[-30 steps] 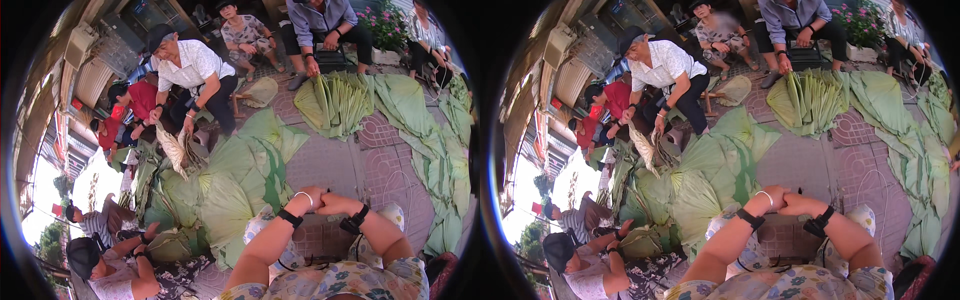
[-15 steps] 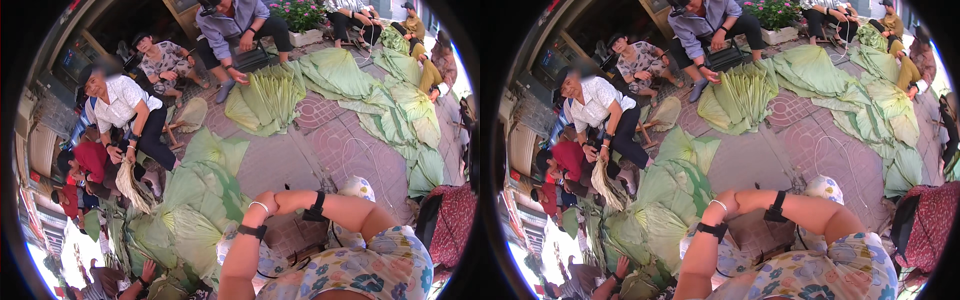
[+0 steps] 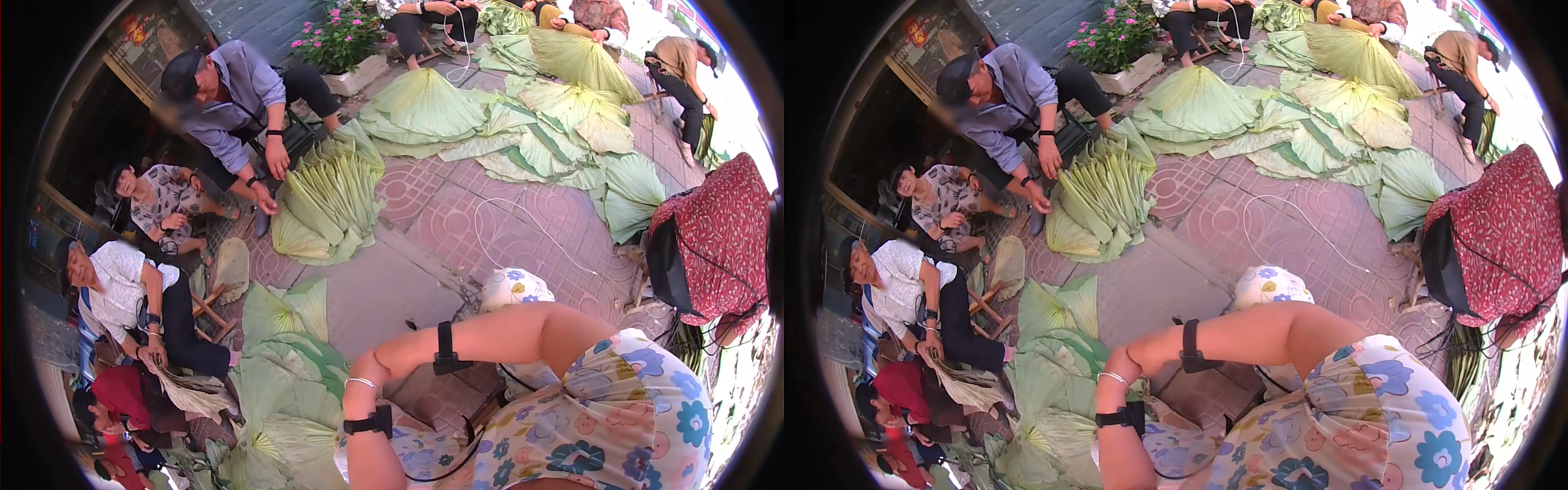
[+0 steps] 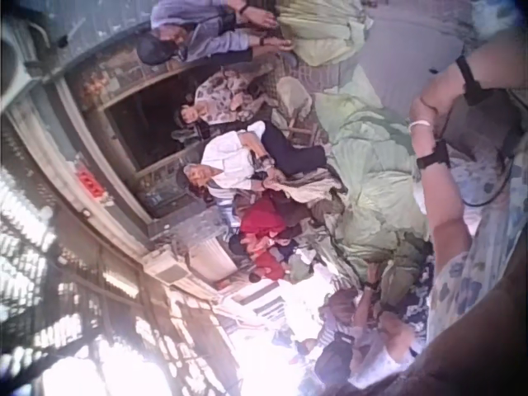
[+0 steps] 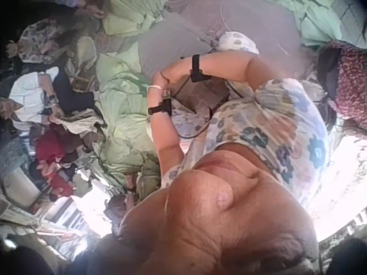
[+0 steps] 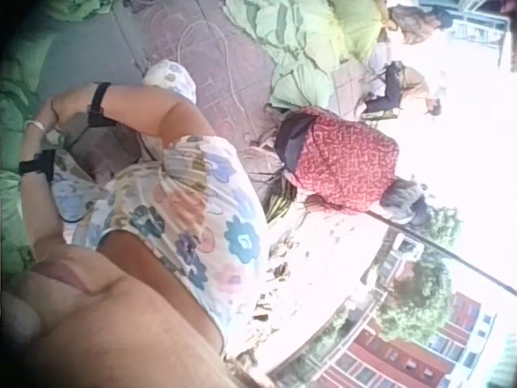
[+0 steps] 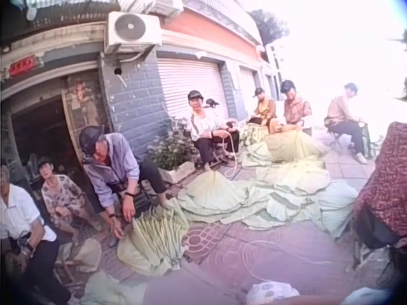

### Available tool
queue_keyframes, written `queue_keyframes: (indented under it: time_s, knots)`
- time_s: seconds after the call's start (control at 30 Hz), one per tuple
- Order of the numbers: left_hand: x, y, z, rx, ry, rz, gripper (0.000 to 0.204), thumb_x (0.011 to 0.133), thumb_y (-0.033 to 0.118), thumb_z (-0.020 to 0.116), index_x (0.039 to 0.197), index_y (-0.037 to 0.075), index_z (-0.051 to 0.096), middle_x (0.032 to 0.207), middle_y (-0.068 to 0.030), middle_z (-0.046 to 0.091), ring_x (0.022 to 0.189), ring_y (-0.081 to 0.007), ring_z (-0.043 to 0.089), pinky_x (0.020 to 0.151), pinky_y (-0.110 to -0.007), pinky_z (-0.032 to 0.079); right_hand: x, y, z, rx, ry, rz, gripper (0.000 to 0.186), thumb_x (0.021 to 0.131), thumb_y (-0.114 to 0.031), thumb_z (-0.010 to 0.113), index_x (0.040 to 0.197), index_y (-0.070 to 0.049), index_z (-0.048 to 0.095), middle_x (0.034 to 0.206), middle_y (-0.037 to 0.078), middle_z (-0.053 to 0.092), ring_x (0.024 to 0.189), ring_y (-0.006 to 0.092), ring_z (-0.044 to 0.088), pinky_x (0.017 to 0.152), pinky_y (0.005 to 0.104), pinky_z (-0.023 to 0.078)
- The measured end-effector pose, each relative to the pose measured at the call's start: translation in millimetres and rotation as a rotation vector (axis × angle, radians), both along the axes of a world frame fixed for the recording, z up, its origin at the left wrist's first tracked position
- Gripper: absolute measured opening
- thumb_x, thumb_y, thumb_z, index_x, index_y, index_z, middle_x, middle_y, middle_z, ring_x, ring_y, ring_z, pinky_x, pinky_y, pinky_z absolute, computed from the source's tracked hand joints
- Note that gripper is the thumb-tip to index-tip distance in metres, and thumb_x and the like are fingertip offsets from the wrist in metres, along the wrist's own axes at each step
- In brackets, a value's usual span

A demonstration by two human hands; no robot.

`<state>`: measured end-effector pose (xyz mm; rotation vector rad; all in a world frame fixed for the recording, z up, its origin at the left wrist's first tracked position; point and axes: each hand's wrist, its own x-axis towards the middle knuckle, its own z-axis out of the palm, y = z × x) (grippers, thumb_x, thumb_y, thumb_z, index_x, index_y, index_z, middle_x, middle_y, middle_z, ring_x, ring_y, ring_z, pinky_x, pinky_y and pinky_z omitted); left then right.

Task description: The person processes large green leaves by hand and using a thin stick. The person folds a leaf, inserts the stick to secure the fold, stacks the processed leaves together, and lifts the bundle to place it aside.

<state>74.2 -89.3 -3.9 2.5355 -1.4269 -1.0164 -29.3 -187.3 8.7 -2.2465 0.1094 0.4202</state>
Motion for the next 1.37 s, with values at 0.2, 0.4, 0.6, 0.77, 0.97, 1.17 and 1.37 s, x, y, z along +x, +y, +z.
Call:
queue_keyframes:
  time_s: [0.2,0.4,0.6,0.77,0.97,1.17,1.37]
  knots:
    - [0.4,-3.6,-9.6,-0.024,-0.033,-0.048,0.032,0.071,0.021,0.067,0.097,0.004,0.067,0.099,-0.0230,0.063,0.096,-0.0382,0.060,0.081,-0.040,0.049,-1.3,-0.1,-12.9,-0.104,-0.097,-0.058,0.019,0.071,-0.016,0.064,0.080,0.000,0.067,0.083,0.018,0.067,0.077,0.0334,0.064,0.068,0.0404,0.049]
    - [4.8,-3.6,-8.0,-0.001,-0.068,-0.066,0.032,0.071,0.024,0.068,0.096,0.004,0.067,0.099,-0.0232,0.063,0.095,-0.0386,0.060,0.080,-0.040,0.049,-4.2,2.6,-1.3,-0.162,-0.079,0.053,0.021,0.075,-0.019,0.063,0.083,0.001,0.066,0.086,0.019,0.066,0.082,0.0351,0.064,0.072,0.0413,0.051]
    - [-5.5,-9.1,13.7,-0.008,-0.035,-0.045,0.031,0.074,0.024,0.063,0.099,0.008,0.067,0.100,-0.0184,0.064,0.095,-0.0366,0.060,0.081,-0.041,0.049,-5.6,-3.4,-0.8,-0.209,-0.120,0.006,0.021,0.074,-0.017,0.063,0.083,0.002,0.065,0.087,0.020,0.065,0.083,0.0354,0.063,0.074,0.0416,0.051]
    - [-3.4,0.4,9.7,0.050,-0.054,0.029,0.028,0.077,0.025,0.059,0.101,0.014,0.067,0.102,-0.0161,0.065,0.097,-0.0342,0.061,0.084,-0.040,0.049,0.1,5.7,-17.4,-0.217,-0.113,-0.043,0.024,0.074,-0.022,0.063,0.083,0.001,0.064,0.087,0.022,0.065,0.084,0.0367,0.062,0.075,0.0430,0.050]
    - [-4.3,-3.5,-28.8,-0.113,-0.073,0.115,0.023,0.070,0.021,0.067,0.084,0.003,0.070,0.089,-0.0219,0.066,0.086,-0.0350,0.064,0.078,-0.039,0.051,-2.6,9.7,1.0,-0.192,-0.101,-0.025,0.023,0.075,-0.017,0.061,0.090,0.001,0.062,0.089,0.023,0.063,0.086,0.0398,0.060,0.075,0.0449,0.049]
    - [-9.3,-3.4,-6.3,-0.047,-0.091,0.165,0.023,0.068,0.020,0.069,0.082,0.003,0.071,0.087,-0.0201,0.067,0.087,-0.0316,0.066,0.077,-0.037,0.052,-1.9,12.8,4.0,-0.097,-0.163,-0.081,0.023,0.075,-0.017,0.063,0.088,0.002,0.062,0.087,0.025,0.062,0.085,0.0426,0.059,0.071,0.0452,0.048]
    - [-0.6,-19.1,-29.6,0.167,-0.181,0.057,0.032,0.071,0.021,0.070,0.098,0.004,0.070,0.093,-0.0156,0.069,0.094,-0.0294,0.066,0.082,-0.039,0.051,3.9,13.6,-8.0,-0.024,-0.233,-0.065,0.032,0.075,-0.020,0.068,0.098,0.001,0.064,0.090,0.025,0.064,0.090,0.0399,0.061,0.077,0.0423,0.050]
